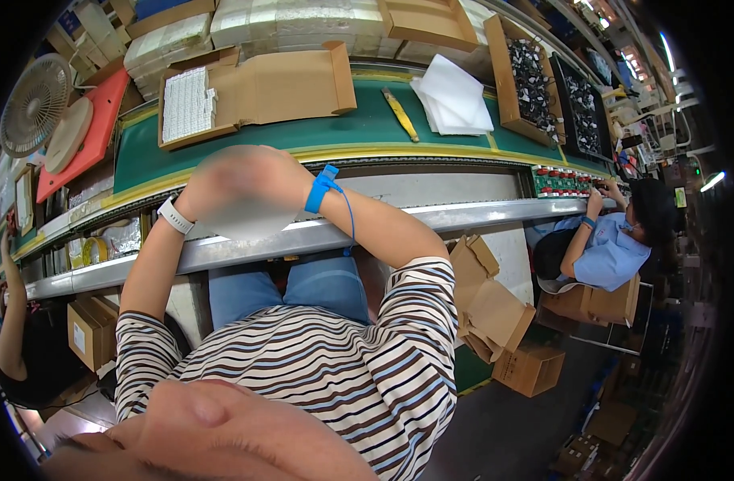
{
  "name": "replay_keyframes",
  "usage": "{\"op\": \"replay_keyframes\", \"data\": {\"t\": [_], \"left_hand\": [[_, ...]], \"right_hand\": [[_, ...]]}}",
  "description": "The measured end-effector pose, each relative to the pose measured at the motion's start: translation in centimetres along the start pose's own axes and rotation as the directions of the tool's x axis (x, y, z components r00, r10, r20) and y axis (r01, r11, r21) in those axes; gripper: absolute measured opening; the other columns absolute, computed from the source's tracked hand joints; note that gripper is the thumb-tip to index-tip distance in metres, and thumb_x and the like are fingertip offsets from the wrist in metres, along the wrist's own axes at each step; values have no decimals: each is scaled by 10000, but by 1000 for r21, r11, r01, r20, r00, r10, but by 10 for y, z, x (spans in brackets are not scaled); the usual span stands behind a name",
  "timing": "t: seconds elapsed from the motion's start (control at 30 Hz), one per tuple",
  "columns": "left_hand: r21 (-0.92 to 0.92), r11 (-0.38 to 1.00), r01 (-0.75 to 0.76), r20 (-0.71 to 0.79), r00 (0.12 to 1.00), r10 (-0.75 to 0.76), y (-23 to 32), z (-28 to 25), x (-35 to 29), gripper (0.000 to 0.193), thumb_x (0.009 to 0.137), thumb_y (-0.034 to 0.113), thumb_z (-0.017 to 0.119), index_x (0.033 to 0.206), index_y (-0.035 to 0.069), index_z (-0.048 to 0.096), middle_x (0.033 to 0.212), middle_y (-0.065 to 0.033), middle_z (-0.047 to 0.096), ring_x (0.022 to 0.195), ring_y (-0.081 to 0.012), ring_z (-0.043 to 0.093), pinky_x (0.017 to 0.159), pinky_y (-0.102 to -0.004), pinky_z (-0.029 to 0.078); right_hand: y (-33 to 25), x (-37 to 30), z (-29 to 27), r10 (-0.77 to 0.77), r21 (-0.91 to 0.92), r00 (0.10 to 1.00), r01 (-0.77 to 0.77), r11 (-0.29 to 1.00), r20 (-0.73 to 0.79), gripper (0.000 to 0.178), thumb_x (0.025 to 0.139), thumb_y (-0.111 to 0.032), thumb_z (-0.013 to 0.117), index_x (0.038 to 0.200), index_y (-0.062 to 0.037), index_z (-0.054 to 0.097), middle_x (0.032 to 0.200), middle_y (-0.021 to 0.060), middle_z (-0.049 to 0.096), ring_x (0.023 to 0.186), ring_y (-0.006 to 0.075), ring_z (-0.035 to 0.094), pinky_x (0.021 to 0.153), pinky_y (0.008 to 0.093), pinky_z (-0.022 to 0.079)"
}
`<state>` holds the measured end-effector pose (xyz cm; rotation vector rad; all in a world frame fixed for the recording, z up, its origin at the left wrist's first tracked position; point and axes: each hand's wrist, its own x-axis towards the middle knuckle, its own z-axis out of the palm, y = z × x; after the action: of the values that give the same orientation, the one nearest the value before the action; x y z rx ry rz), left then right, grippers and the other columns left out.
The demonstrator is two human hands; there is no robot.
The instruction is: The person assembles electronic components onto printed circuit boards by hand along an assembly line, taking the components from a cardboard box.
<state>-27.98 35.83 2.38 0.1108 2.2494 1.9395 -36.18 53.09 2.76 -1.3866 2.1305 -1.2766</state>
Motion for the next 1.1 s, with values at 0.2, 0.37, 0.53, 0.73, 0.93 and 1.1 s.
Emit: {"op": "replay_keyframes", "data": {"t": [0.2, 0.37, 0.53, 0.73, 0.93, 1.1], "left_hand": [[77, 997, -32, -4, 999, 33, 5, 1, -1, 528, 798, -1, 546, 1281, 64, 342, 1050, -133, 595, 898, -118, 570, 728, -236, 450], [200, 978, -57, -23, 998, 63, 10, 2, -2, 549, 776, 2, 547, 1282, 73, 346, 1030, -135, 607, 879, -142, 595, 727, -251, 471], [287, 953, -95, -49, 992, 114, 12, 3, -3, 575, 759, 2, 540, 1289, 93, 338, 969, -151, 623, 837, -190, 621, 724, -282, 487], [320, 941, -110, -89, 985, 145, 10, 4, -3, 591, 751, 26, 553, 1293, 116, 335, 933, -159, 630, 794, -236, 635, 710, -295, 494], [342, 934, -103, -88, 986, 141, 10, 4, -3, 609, 746, 32, 563, 1300, 134, 330, 913, -153, 635, 758, -240, 638, 692, -293, 497], [378, 922, -83, -82, 989, 123, 11, 4, -3, 637, 737, 35, 578, 1309, 144, 320, 875, -151, 638, 720, -240, 638, 660, -299, 498]], "right_hand": [[0, 0, 0, -4, -15, 1000, 4, 1000, -2, 173, 744, -132, 592, 883, -30, 574, 894, 141, 521, 795, 304, 529, 705, 360, 437], [2, 0, 1, -28, -25, 1000, 28, 999, -7, 181, 738, -121, 601, 892, -32, 573, 881, 138, 518, 785, 299, 529, 693, 355, 439], [-1, 1, 1, -44, 34, 997, 46, 998, -60, 185, 733, -86, 630, 903, -34, 578, 795, 90, 503, 683, 214, 519, 615, 309, 436], [-2, 0, -2, -25, -8, 999, 25, 1000, -45, 211, 728, -135, 628, 910, -40, 580, 854, 127, 509, 770, 284, 527, 683, 346, 444], [-2, 0, -1, -7, 0, 1000, 7, 1000, -25, 211, 730, -149, 627, 916, -52, 599, 856, 128, 514, 778, 291, 529, 689, 349, 443], [-3, 0, -1, -30, -12, 999, 30, 999, -22, 193, 738, -141, 626, 907, -50, 608, 837, 111, 522, 743, 256, 538, 660, 326, 446]]}}
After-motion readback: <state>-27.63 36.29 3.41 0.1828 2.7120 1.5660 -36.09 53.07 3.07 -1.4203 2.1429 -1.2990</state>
